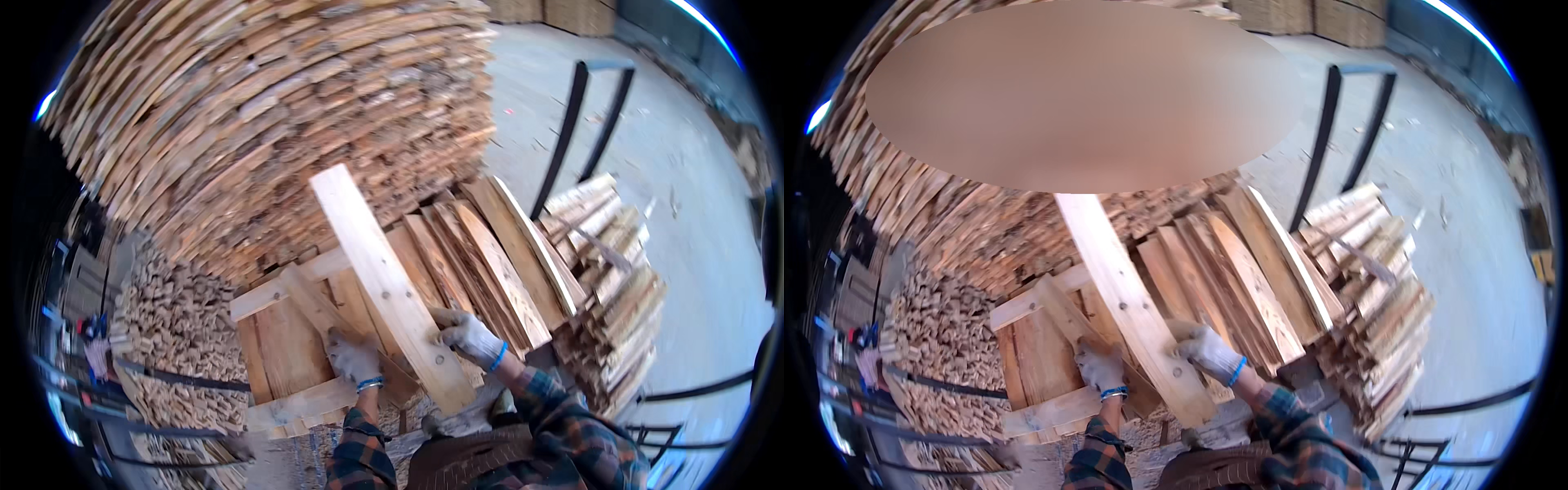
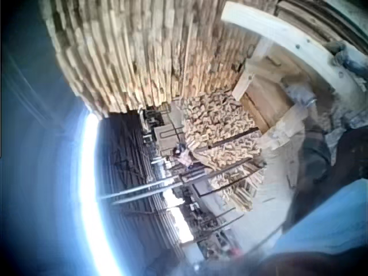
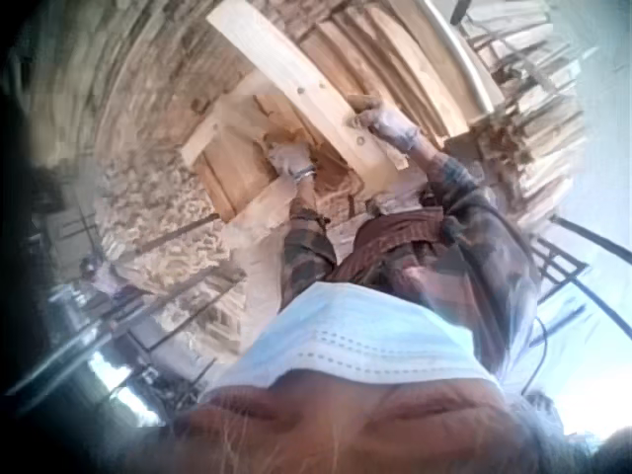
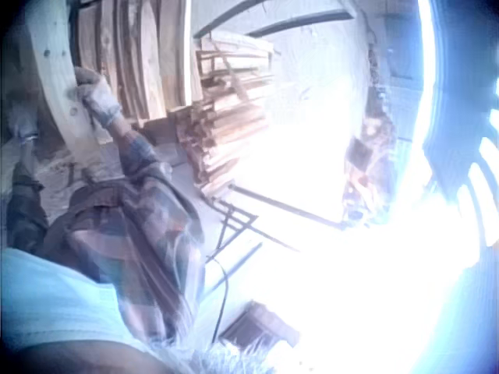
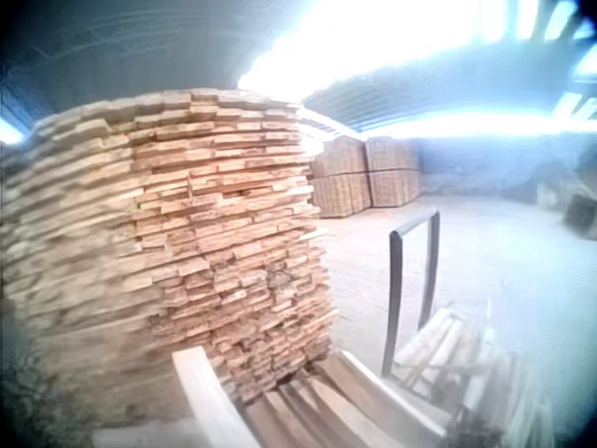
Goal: The person stacks wooden planks and boards in a lumber yard. They pick up individual pieces of wood from a pile and arrange them vertically on a metal rack, creating a neat stack.
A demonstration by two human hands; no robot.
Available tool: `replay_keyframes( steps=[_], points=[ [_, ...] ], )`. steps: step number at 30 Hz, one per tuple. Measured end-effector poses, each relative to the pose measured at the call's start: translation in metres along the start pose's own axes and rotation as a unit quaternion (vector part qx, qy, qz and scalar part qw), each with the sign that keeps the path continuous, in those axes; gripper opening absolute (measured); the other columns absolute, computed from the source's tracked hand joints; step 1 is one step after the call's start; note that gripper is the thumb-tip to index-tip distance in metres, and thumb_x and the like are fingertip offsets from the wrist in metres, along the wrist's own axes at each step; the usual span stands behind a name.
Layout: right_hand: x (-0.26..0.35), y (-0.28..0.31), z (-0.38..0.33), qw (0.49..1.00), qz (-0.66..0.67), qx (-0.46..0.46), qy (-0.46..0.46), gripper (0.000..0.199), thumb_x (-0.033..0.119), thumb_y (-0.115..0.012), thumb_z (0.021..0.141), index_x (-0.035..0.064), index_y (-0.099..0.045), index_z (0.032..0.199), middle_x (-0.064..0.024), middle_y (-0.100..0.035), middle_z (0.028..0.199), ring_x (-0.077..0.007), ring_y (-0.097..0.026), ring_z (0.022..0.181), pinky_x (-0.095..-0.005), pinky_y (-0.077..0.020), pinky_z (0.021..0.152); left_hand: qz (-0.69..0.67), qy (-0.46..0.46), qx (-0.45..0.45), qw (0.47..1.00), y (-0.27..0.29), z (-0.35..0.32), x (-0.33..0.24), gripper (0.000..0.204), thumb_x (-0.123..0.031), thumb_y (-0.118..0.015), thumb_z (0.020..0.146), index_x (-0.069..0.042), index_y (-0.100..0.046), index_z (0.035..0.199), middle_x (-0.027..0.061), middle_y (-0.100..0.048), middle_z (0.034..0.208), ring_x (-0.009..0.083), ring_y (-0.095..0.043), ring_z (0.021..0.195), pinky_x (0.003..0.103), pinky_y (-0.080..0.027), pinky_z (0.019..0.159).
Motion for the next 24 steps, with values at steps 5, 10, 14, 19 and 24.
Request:
replay_keyframes(
  steps=[5,10,14,19,24],
  points=[
    [0.043,0.068,-0.025,0.987,-0.084,-0.097,0.092,0.060,0.010,-0.063,0.078,-0.0033,-0.052,0.136,-0.0127,-0.066,0.122,-0.0147,-0.060,0.105,-0.0265,-0.0464,0.092,0.043,0.066,0.024,0.997,-0.015,0.010,0.012,0.092,-0.062,-0.073,0.072,-0.009,-0.043,0.140,0.0244,-0.058,0.110,0.0392,-0.066,0.086,0.046,-0.057,0.070],
    [0.071,0.196,-0.138,0.951,-0.105,-0.279,0.074,0.059,0.011,-0.064,0.079,-0.0002,-0.054,0.136,-0.0142,-0.065,0.126,-0.0160,-0.060,0.108,-0.0261,-0.0456,0.094,0.001,-0.013,-0.030,0.999,-0.013,0.001,-0.008,0.088,-0.064,-0.068,0.077,-0.014,-0.042,0.145,0.0246,-0.061,0.104,0.0392,-0.068,0.077,0.044,-0.058,0.061],
    [0.047,0.320,-0.192,0.902,-0.020,-0.417,0.114,0.057,0.001,-0.053,0.077,-0.0049,-0.054,0.134,-0.0132,-0.067,0.115,-0.0150,-0.065,0.085,-0.0271,-0.0545,0.072,-0.047,-0.002,0.012,0.999,-0.024,0.018,0.015,0.090,-0.064,-0.067,0.079,-0.013,-0.038,0.148,0.0283,-0.059,0.119,0.0412,-0.068,0.088,0.046,-0.058,0.068],
    [0.023,0.522,-0.186,0.861,0.003,-0.493,0.124,0.052,-0.002,-0.055,0.079,-0.0039,-0.057,0.131,-0.0132,-0.068,0.107,-0.0175,-0.065,0.078,-0.0292,-0.0551,0.064,-0.161,0.023,0.025,0.986,-0.030,0.035,0.075,0.090,-0.051,-0.073,0.081,-0.004,-0.036,0.148,0.0232,-0.060,0.122,0.0351,-0.063,0.099,0.041,-0.054,0.083],
    [-0.003,0.680,-0.148,0.738,-0.399,-0.513,-0.182,0.043,0.009,-0.064,0.079,0.0054,-0.065,0.122,-0.0176,-0.071,0.100,-0.0247,-0.070,0.084,-0.0384,-0.0560,0.070,-0.139,0.026,0.040,0.989,-0.005,0.018,-0.013,0.078,-0.036,-0.072,0.084,0.003,-0.040,0.144,0.0216,-0.057,0.128,0.0331,-0.057,0.113,0.037,-0.046,0.096]
  ],
)
Point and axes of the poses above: each hand's wrist, its own z-axis towards the middle knuckle, its own y-axis out of the back of the hand, x = y × z, the point moved 10 cm from there along z, towards the middle knuckle
